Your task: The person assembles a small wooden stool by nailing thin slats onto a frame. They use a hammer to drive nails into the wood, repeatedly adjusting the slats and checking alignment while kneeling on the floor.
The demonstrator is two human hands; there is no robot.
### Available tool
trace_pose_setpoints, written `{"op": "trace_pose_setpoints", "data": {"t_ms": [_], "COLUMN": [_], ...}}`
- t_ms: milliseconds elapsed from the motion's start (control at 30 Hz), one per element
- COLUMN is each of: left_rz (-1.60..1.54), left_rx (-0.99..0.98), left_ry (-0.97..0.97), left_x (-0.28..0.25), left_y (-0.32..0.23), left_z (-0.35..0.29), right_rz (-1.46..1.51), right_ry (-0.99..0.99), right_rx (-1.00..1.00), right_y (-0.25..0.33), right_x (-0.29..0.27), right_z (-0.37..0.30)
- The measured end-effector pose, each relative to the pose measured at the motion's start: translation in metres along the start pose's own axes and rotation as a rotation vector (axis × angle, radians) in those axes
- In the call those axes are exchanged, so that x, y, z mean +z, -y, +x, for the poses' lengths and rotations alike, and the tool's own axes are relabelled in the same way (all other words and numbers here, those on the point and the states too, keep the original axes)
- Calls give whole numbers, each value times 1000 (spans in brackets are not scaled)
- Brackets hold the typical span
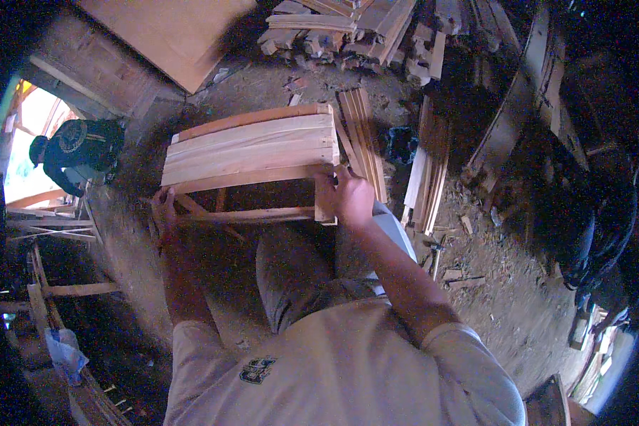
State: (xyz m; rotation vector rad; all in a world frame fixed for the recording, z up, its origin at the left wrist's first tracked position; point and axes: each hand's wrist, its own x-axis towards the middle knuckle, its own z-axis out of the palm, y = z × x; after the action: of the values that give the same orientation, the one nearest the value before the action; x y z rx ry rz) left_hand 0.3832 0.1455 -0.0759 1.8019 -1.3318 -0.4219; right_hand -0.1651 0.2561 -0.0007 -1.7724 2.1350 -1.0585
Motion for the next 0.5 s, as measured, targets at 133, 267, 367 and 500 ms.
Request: {"op": "trace_pose_setpoints", "data": {"t_ms": [133,267,367,500], "left_rz": [100,178,170,111], "left_rx": [-19,-33,-15,-18], "left_ry": [-32,-47,-51,-23], "left_x": [13,4,7,-10], "left_y": [-37,-39,-34,-8], "left_z": [-9,-11,-8,-5], "right_rz": [-31,-89,-53,-94], "right_ry": [-18,24,-37,28], "right_rx": [31,59,-41,-132], "right_y": [-2,6,3,3], "right_x": [-6,-8,-8,-4], "right_z": [1,1,0,1]}}
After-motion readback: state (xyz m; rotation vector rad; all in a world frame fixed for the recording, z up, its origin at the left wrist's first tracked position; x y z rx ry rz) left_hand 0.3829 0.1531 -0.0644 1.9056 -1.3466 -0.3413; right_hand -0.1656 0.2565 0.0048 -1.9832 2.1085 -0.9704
